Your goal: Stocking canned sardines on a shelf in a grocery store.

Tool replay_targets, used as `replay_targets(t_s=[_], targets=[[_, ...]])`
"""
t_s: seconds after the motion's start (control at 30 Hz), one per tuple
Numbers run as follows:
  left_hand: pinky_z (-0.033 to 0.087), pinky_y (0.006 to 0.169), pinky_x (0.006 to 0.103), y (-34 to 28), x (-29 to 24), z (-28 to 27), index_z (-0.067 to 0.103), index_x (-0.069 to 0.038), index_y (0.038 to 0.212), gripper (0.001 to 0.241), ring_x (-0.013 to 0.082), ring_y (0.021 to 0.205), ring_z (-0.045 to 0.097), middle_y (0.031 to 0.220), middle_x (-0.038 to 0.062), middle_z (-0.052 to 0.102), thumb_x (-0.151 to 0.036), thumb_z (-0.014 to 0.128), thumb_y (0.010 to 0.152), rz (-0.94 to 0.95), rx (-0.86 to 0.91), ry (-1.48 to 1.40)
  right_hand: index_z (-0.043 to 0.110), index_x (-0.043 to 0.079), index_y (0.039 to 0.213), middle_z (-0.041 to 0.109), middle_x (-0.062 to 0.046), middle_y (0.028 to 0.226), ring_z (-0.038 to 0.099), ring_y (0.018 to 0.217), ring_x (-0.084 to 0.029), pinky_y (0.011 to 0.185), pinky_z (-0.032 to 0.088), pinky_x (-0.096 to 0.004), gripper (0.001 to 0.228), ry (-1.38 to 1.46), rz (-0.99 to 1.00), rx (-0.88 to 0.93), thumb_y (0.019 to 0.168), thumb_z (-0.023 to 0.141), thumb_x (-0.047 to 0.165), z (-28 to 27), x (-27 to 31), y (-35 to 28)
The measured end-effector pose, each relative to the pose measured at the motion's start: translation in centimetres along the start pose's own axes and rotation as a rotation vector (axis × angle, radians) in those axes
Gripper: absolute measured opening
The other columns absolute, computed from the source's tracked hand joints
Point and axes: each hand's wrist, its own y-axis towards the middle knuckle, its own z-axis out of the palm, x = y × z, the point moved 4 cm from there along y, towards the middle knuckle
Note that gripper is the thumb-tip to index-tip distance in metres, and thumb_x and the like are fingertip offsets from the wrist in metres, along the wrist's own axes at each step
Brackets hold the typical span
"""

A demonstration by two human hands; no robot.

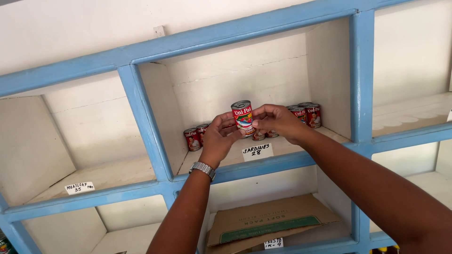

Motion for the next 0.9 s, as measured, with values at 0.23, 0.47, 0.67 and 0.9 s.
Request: replay_targets(t_s=[0.23, 0.47, 0.67, 0.9], targets=[[0.062, 0.092, 0.0330, 0.7, 4.0, -0.8, 0.056, -0.005, 0.134, 0.062, 0.0213, 0.115, 0.070, 0.128, 0.013, 0.069, -0.002, 0.082, 0.077, -0.098, -0.016, -0.007, 0.068, 0.004, 0.119, 0.073, -0.007, 0.101, 0.069, 0.086, -0.014, 0.075, 0.059, -0.031, 0.037, 0.003, 0.092, -0.001, 0.086, 0.078, 0.016, -0.1, -3.9, 1.9], [0.061, 0.092, 0.0328, 1.4, 7.7, -1.1, 0.057, -0.004, 0.130, 0.059, 0.0206, 0.113, 0.070, 0.126, 0.012, 0.069, 0.000, 0.083, 0.077, -0.085, -0.009, -0.023, 0.069, 0.003, 0.117, 0.073, -0.006, 0.098, 0.069, 0.084, -0.014, 0.074, 0.059, -0.032, 0.035, -0.021, 0.133, -0.007, 0.085, 0.080, 0.015, -0.5, -7.1, 2.9], [0.061, 0.091, 0.0330, 3.0, 11.4, -1.4, 0.058, -0.003, 0.130, 0.060, 0.0205, 0.109, 0.071, 0.121, 0.012, 0.071, 0.000, 0.084, 0.076, -0.140, 0.002, 0.064, 0.068, 0.004, 0.115, 0.072, -0.003, 0.096, 0.069, 0.081, -0.013, 0.070, 0.057, -0.032, 0.033, -0.080, 0.228, -0.037, 0.085, 0.079, 0.012, -1.0, -9.4, 3.8], [0.063, 0.088, 0.0330, 3.3, 12.3, -0.9, 0.057, -0.006, 0.124, 0.061, 0.0196, 0.107, 0.072, 0.117, 0.010, 0.072, -0.005, 0.087, 0.070, -0.233, -0.005, 0.240, 0.071, -0.001, 0.111, 0.075, -0.008, 0.093, 0.073, 0.081, -0.015, 0.073, 0.061, -0.028, 0.031, -0.114, 0.218, -0.009, 0.081, 0.079, 0.003, -1.3, -11.4, 4.3]])
